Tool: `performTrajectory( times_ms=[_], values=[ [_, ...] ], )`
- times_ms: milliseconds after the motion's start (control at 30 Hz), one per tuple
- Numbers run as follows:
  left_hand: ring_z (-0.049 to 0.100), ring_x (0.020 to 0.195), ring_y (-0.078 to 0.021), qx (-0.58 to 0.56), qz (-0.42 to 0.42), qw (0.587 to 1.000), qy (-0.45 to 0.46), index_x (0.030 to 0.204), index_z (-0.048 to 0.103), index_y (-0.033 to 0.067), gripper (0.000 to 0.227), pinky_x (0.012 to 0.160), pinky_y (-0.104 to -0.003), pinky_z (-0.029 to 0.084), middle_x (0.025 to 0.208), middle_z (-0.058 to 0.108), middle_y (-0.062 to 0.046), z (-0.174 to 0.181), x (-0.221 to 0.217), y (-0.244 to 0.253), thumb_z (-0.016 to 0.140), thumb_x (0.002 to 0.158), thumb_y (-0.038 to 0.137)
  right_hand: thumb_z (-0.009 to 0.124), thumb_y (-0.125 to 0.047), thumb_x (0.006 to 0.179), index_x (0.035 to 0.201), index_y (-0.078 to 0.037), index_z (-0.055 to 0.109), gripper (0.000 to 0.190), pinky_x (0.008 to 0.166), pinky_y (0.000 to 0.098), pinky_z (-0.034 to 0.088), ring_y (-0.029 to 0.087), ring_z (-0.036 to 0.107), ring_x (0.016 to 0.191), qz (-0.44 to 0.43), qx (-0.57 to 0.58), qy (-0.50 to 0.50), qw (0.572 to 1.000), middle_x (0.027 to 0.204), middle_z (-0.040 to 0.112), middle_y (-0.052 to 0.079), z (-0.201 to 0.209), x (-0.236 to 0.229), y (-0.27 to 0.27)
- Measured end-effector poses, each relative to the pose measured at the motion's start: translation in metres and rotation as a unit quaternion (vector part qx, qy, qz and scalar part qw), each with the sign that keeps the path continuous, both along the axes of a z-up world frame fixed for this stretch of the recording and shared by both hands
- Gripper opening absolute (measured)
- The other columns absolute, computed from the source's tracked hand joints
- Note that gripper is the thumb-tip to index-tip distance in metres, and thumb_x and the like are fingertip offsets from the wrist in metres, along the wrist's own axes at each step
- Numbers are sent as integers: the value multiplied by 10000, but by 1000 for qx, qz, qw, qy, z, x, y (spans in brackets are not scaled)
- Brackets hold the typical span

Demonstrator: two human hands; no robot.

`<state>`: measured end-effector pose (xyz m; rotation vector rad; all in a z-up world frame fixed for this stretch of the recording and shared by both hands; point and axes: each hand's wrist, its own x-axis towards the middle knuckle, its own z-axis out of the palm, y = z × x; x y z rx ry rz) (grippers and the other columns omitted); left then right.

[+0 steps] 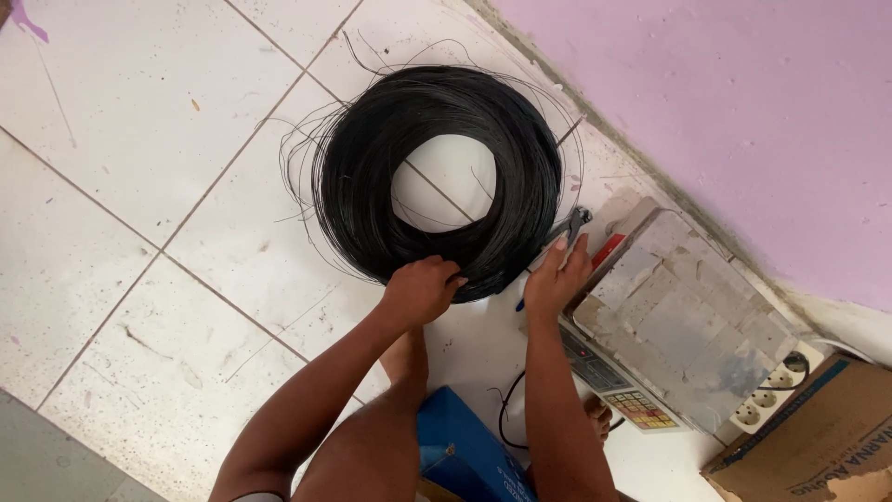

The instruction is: The person uses pliers to cut a section from a large coil of black wire and winds it into a smaller separate coil by hand.

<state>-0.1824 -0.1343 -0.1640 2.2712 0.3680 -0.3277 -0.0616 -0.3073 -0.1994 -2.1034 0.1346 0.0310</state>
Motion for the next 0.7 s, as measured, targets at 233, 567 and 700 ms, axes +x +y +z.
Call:
performTrajectory(
  times_ms=[233,567,700],
  values=[
    [668,765,-266,-38,29,998,-28,1078,704,99,280,609,-338,544,864,668,-123,18,11,8,633,913,314,645,-312,866,1262,-111,647,444,928,466,413,331,508,1084,269,-132,-382,874,1254,503,140,47,-20,23],
    [630,649,-212,16,31,999,-12,917,693,132,205,529,-310,493,739,646,-73,22,8,15,700,829,317,693,-196,761,1070,-60,677,339,1182,537,197,292,544,1161,577,-184,-344,718,1040,661,105,44,3,34],
    [613,626,-217,180,-47,982,-44,931,695,214,171,547,-346,451,706,618,-15,-1,1,5,677,810,335,544,-227,981,901,-132,682,185,1150,408,301,198,578,1040,528,-94,-419,733,902,629,0,3,16,29]
  ],
)
